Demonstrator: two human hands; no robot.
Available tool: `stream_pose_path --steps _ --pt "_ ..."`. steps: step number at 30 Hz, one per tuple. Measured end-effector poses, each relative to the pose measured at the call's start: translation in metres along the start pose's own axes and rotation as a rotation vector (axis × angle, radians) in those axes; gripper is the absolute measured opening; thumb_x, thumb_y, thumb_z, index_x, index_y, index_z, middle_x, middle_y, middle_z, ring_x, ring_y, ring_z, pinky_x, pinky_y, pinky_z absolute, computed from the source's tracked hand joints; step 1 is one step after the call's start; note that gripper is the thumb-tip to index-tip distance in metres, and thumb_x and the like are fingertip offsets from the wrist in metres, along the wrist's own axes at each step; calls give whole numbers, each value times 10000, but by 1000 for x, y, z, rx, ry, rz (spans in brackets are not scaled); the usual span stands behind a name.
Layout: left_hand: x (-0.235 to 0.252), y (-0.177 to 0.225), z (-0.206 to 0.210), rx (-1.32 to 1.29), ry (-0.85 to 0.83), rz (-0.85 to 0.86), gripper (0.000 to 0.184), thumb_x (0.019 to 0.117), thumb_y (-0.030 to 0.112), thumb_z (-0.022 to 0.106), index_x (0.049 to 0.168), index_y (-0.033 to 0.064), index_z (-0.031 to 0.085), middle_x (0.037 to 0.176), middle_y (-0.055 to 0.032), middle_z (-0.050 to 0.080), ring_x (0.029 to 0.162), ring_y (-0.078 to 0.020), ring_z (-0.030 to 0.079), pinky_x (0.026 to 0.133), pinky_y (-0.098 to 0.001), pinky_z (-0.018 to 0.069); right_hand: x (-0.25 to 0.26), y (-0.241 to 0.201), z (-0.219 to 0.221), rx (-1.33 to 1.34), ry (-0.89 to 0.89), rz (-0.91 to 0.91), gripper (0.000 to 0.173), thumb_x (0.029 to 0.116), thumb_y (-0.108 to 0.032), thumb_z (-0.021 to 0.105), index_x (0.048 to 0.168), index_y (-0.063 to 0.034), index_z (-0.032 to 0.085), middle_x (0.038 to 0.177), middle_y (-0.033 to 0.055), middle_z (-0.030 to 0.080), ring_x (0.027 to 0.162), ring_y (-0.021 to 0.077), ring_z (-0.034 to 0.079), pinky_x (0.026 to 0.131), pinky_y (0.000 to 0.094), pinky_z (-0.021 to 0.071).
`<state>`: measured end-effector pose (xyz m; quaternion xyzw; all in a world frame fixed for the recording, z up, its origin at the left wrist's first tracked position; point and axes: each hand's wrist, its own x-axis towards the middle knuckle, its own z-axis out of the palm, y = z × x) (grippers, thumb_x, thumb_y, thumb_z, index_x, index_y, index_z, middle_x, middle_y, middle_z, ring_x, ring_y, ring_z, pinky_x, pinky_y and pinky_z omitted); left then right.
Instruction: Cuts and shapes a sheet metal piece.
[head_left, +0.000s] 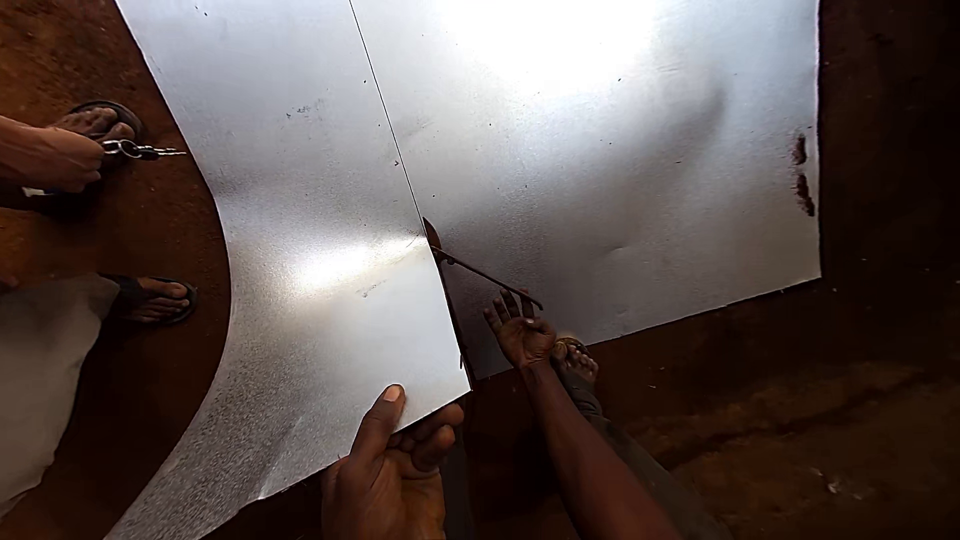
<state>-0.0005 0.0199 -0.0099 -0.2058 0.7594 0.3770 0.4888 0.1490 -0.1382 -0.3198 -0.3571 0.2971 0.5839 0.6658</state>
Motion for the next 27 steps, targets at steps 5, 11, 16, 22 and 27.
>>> stream_pose_path --steps 5,11,16,22,27 --pt "-2 -6 4 38 3 30 274 1121 76 347 938 5 539 624 -103 701 474 -140 692 400 -196 552 -5 -16 16 -130 68 250 563 921 -605 483 944 -111 751 1088 168 743 1034 340 720 859 483 594" --pt "-5 -13 7 67 6 54 273 1123 85 354 944 4 543 630 -105 705 481 -138 696 401 -195 554 36 -21 57 -874 -110 645 323 1078 -197 351 1069 -44 635 967 91 741 877 204 731 765 354 607" --pt "-7 -13 5 55 -14 43 274 1122 79 354 945 -3 545 633 -108 709 486 -155 704 413 -208 567 78 -8 83 -1444 8 865 289 1077 -158 427 1280 -29 587 999 105 698 838 183 697 742 352 576" --pt "-6 -17 0 30 -16 24 261 1114 56 372 945 -13 559 646 -134 721 494 -179 713 412 -227 574 88 25 105 -2498 11 669 262 880 -341 708 937 -86 715 897 127 704 823 293 689 699 540 538" --pt "-5 -15 -3 15 -27 -5 242 1111 55 386 964 -26 560 657 -156 724 501 -195 719 420 -237 580 81 54 113 -2254 169 672 463 932 -491 623 983 -35 680 937 157 679 849 294 676 721 522 537"
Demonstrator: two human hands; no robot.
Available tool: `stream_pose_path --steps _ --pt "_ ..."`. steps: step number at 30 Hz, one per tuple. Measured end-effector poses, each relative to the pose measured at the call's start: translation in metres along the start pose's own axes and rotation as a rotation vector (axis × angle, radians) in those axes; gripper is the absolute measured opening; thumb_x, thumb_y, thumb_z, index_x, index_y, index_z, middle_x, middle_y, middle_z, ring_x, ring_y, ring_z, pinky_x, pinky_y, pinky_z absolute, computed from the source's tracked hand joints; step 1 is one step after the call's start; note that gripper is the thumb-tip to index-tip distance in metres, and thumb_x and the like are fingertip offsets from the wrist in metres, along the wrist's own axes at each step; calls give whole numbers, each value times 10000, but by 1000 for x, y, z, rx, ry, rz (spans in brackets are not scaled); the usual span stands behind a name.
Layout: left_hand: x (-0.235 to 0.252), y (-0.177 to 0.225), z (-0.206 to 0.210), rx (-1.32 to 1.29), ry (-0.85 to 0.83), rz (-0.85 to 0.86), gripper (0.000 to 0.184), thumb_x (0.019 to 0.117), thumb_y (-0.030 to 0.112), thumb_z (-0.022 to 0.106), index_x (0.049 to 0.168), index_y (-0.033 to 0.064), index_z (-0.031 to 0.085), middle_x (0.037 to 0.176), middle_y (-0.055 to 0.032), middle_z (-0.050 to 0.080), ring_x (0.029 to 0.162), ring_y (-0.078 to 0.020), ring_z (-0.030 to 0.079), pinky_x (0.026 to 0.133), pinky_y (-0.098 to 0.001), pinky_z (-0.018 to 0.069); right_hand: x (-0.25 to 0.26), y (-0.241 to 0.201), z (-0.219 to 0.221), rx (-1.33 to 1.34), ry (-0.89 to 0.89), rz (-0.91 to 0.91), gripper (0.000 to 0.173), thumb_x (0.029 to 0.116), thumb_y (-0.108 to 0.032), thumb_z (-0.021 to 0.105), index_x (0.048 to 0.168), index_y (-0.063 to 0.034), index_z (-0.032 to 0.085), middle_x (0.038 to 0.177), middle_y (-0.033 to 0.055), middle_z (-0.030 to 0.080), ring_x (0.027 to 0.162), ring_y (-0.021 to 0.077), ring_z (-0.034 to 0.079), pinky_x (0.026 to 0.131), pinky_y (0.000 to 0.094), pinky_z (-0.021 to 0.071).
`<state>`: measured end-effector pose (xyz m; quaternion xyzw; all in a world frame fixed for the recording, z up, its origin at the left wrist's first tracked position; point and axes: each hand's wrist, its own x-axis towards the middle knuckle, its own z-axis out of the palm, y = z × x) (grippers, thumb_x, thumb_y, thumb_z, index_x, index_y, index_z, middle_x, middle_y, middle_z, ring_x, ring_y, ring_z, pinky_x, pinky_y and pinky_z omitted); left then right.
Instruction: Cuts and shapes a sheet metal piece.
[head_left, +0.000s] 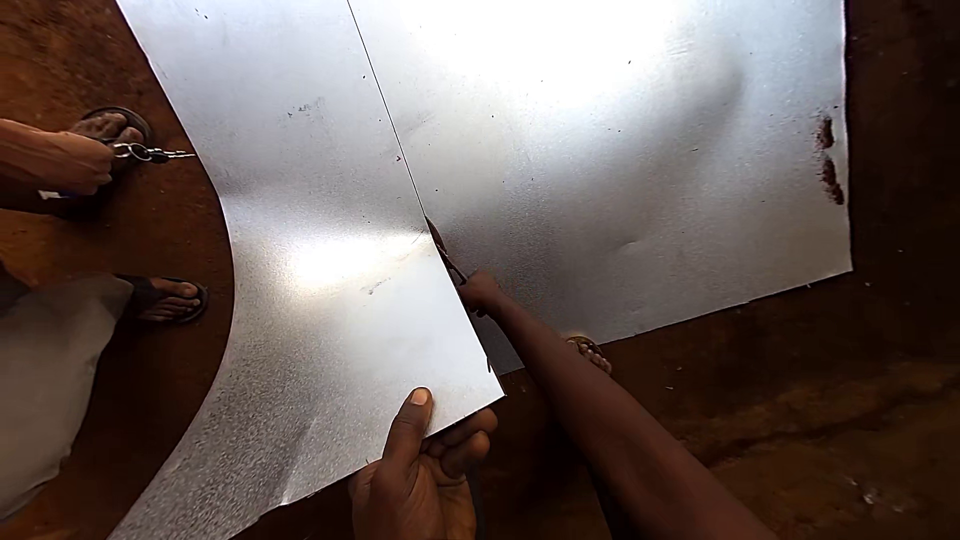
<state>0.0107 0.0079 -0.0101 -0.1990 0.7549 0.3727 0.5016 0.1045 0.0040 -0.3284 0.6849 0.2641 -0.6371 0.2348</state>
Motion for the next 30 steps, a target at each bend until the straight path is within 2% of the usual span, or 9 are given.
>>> stream_pose_path --steps 5,8,11,15,17,19,21,26,30 --pt "3 4 -5 -17 -3 -30 253 1110 54 389 954 -38 566 655 -166 723 501 -204 720 423 -247 586 17 15 1 507 -187 -3 474 1030 -441 537 1221 -16 626 1013 146 670 850 232 653 751 434 546" --pt "4 3 -7 -35 -17 -45 261 1111 56 386 953 -41 571 656 -170 723 506 -208 723 422 -248 585 6 25 1 565 -243 1 345 1069 -349 495 1200 -64 641 942 84 701 691 158 661 598 322 535" --pt "5 5 -10 -48 -22 -49 239 1107 46 393 967 -46 564 664 -178 724 509 -220 724 424 -262 591 3 25 13 514 -279 -38 318 1060 -320 495 1198 -69 632 928 55 703 654 123 645 585 295 529" --pt "6 6 -10 -52 -27 -47 220 1104 36 395 980 -47 556 665 -182 722 505 -225 723 426 -270 595 -1 12 30 429 -146 -78 263 985 -287 595 1077 -43 630 826 85 641 657 168 609 602 368 509" --pt "6 7 -11 -39 -25 -47 222 1105 37 392 978 -42 555 664 -176 723 506 -221 723 430 -264 596 -15 1 31 328 -114 -85 265 969 -268 609 1043 -14 634 897 135 640 769 231 626 685 449 516" --pt "5 7 -10 -35 -27 -45 239 1106 39 389 967 -42 565 662 -173 725 508 -221 725 431 -265 597 -29 -10 29 196 -122 -107 314 1008 -252 583 1134 32 632 1071 217 654 970 323 649 839 535 512" --pt "3 6 -10 -33 -36 -47 244 1106 36 385 963 -44 567 662 -173 725 512 -223 727 435 -267 599 -39 -11 28 189 -125 -133 322 1028 -231 553 1191 38 623 1141 239 647 1048 345 636 900 557 491" --pt "4 4 -12 -44 -55 -51 229 1103 32 393 971 -51 561 659 -175 721 514 -222 727 434 -265 597 -70 -7 25 722 -187 -216 255 1055 -100 426 1257 -38 569 958 73 606 802 120 584 727 321 505" --pt "3 4 -11 -76 -66 -53 218 1101 21 388 979 -53 552 660 -185 718 513 -231 726 431 -272 596 -78 0 14 767 -289 -177 313 1065 -61 444 1371 -41 508 1049 98 603 859 141 578 783 323 502"
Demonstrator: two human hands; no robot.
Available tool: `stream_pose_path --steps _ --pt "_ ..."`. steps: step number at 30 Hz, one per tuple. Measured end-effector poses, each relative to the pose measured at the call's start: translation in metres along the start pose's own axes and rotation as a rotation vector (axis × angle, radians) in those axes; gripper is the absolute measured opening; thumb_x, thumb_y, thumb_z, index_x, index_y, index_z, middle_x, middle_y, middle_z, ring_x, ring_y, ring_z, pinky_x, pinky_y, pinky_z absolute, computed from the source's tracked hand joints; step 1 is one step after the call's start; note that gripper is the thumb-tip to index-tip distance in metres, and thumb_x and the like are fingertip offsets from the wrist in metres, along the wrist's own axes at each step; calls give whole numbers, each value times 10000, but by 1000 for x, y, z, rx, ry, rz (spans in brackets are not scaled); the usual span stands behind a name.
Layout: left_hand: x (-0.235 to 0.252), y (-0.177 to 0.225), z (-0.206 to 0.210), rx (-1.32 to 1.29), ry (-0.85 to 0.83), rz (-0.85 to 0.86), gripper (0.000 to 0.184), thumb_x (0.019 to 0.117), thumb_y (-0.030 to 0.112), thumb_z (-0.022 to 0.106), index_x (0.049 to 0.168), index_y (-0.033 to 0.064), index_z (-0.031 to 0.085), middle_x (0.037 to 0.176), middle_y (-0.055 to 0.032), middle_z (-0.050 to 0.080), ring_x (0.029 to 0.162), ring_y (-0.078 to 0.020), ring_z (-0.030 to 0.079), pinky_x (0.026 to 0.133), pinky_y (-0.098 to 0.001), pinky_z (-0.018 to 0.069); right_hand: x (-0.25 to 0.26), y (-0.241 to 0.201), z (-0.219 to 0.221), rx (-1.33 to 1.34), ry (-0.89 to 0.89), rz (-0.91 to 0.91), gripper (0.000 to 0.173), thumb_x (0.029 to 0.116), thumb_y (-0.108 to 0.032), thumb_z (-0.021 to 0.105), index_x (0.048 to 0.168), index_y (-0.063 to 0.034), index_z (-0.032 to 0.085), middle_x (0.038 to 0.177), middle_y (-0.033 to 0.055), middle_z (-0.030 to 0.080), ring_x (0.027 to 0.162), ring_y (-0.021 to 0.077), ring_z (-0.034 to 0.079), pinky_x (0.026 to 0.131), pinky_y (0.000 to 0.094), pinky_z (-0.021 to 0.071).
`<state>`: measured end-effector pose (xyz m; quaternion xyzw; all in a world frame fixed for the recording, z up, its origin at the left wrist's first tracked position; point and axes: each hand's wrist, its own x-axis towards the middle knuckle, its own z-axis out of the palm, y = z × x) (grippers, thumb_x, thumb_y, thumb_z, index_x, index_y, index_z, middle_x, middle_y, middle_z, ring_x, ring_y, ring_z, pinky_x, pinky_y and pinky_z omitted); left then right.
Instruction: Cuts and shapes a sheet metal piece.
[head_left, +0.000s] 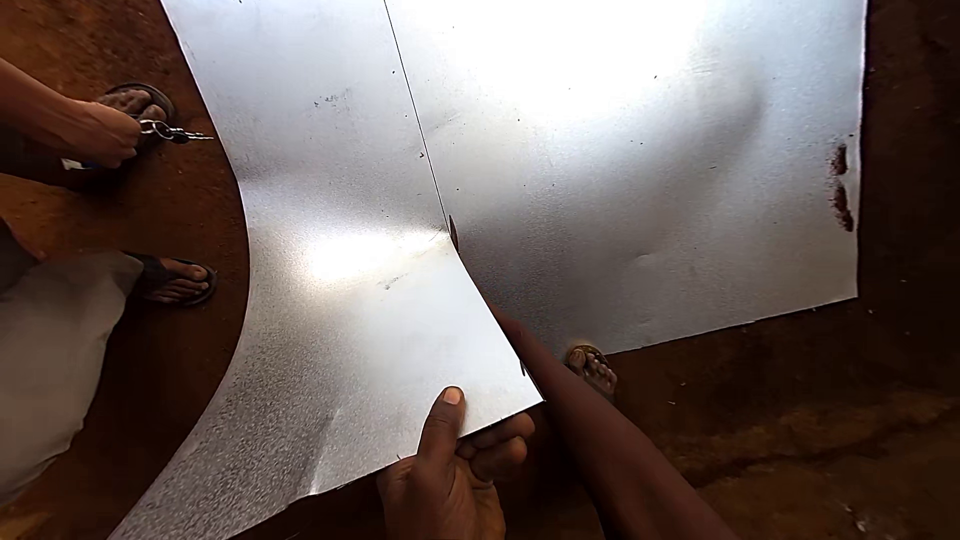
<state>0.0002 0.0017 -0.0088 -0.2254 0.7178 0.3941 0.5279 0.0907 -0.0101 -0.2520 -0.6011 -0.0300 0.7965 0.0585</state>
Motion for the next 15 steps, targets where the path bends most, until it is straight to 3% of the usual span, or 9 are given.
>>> stream_pose_path --steps 2,6,8,11,13,15 --pt "-3 2 1 -2 7 -2 211 1100 22 392 988 -54 553 667 -184 721 513 -231 726 431 -274 598 16 16 -12 3 -22 -61 295 1001 -47 476 1287 -59 549 951 51 638 778 95 620 703 279 542" --pt "-7 4 2 -5 2 2 220 1101 16 384 981 -52 556 665 -183 722 521 -231 731 438 -275 602 -8 -3 -5 -62 -22 -68 289 987 94 455 1253 27 545 970 76 580 799 98 554 756 271 492" --pt "-7 3 2 -23 1 -9 220 1101 19 386 982 -55 556 665 -188 721 521 -238 731 434 -277 601 0 3 -7 -200 5 -109 267 978 31 500 1233 15 574 954 78 623 807 102 599 759 293 522" --pt "-6 2 1 -27 9 -7 201 1098 9 389 996 -60 548 672 -195 721 520 -243 730 430 -286 602 -10 -7 3 -292 75 -46 214 1048 -84 530 1211 40 594 991 140 640 860 182 614 819 377 513" --pt "-6 2 1 -21 22 -4 185 1095 9 400 1002 -59 545 674 -194 721 510 -246 726 425 -291 601 -16 -8 9 -230 112 -53 165 1049 -93 538 1135 26 612 906 98 624 775 142 597 748 334 514" --pt "-7 3 1 -19 14 0 182 1096 7 396 1006 -59 541 678 -198 721 512 -247 726 429 -293 603 -18 -6 9 -106 88 -67 161 1056 -53 494 1140 28 605 879 77 618 738 114 590 717 302 517"
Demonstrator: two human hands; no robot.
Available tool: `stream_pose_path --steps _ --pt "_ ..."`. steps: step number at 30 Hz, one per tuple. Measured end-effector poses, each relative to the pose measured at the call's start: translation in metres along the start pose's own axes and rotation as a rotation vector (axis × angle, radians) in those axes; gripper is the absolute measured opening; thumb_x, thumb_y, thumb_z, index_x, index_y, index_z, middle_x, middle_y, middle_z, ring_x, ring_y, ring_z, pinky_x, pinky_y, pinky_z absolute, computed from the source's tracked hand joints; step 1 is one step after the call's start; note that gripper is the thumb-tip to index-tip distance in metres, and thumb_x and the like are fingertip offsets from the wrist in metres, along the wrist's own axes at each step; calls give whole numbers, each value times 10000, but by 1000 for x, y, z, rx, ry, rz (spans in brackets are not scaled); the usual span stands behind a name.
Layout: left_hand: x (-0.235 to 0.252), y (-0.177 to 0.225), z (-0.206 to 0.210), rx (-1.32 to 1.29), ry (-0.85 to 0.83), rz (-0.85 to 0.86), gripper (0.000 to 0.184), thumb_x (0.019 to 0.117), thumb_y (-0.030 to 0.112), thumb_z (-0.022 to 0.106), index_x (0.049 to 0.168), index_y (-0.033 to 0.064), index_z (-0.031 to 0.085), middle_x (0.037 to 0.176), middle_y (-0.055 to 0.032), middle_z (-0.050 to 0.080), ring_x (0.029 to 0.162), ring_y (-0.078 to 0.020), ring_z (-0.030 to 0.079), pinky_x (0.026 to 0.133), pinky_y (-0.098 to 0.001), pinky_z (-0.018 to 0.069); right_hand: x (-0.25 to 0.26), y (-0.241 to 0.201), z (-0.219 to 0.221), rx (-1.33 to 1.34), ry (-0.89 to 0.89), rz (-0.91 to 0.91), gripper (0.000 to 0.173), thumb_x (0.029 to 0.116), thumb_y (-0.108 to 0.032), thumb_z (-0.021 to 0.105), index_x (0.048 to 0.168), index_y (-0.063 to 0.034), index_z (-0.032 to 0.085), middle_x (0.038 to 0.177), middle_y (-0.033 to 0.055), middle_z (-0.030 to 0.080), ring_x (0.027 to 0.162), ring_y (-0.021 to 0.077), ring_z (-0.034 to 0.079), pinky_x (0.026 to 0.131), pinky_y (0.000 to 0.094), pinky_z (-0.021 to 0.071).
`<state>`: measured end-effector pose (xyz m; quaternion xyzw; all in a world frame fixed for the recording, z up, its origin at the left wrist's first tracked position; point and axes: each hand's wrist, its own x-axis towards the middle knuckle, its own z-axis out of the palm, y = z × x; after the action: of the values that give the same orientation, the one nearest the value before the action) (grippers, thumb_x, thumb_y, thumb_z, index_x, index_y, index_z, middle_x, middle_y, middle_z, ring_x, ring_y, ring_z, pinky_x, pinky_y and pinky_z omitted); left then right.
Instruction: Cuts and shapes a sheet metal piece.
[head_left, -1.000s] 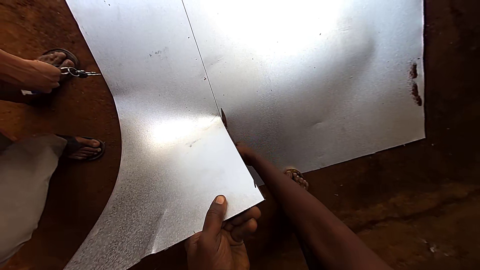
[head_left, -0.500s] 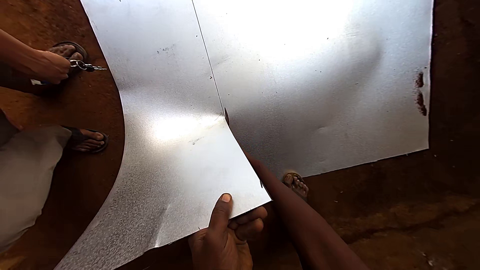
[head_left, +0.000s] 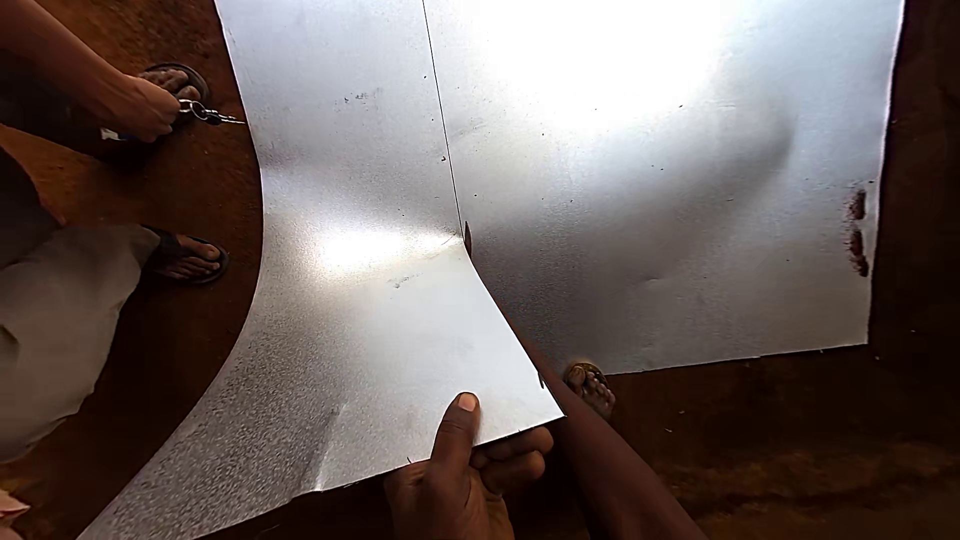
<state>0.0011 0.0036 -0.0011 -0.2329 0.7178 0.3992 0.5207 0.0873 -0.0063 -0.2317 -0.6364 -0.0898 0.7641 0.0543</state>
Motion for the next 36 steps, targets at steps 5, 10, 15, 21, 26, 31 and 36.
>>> stream_pose_path --steps 5,10,15,21,26,31,36 --pt "-7 1 1 7 -37 18 206 1096 -1 380 994 -52 551 684 -199 727 528 -257 735 446 -300 613 -2 1 3 -36 28 -13 214 1072 -65 483 1229 44 578 957 113 637 802 132 613 769 313 528" --pt "-8 3 1 4 -27 3 199 1097 4 380 1002 -51 546 688 -194 727 527 -256 734 447 -304 616 -4 -1 11 -218 119 -32 206 1054 -76 536 1144 86 628 1029 208 658 916 243 624 873 407 499" --pt "0 2 1 -22 32 3 181 1086 0 419 989 -75 552 671 -196 713 506 -243 720 421 -293 596 -34 3 20 82 26 -69 236 1084 -86 434 1241 -33 600 966 57 647 824 98 601 766 316 511" --pt "5 -4 -3 -1 24 24 171 1083 1 429 1002 -87 551 685 -216 716 512 -264 724 421 -308 599 -10 30 22 179 -12 -70 268 1097 -115 380 1275 -21 557 995 56 642 864 92 603 789 295 509" --pt "4 -4 0 17 14 31 167 1084 3 430 1006 -86 548 678 -214 714 507 -261 722 417 -306 598 -27 14 18 103 -22 -40 315 1111 -97 331 1249 22 587 1027 98 634 897 118 584 842 311 489" --pt "3 1 4 16 9 25 186 1089 14 423 998 -87 549 675 -208 713 507 -250 722 419 -296 596 -17 33 12 32 -40 -141 285 1039 -3 443 1293 21 570 1023 94 637 875 96 597 822 287 501" --pt "6 10 6 16 22 8 210 1088 15 423 973 -87 565 664 -193 713 498 -236 718 414 -287 594 -20 20 20 -120 42 -91 204 1008 19 520 1189 -6 611 886 51 607 719 75 545 687 257 483"
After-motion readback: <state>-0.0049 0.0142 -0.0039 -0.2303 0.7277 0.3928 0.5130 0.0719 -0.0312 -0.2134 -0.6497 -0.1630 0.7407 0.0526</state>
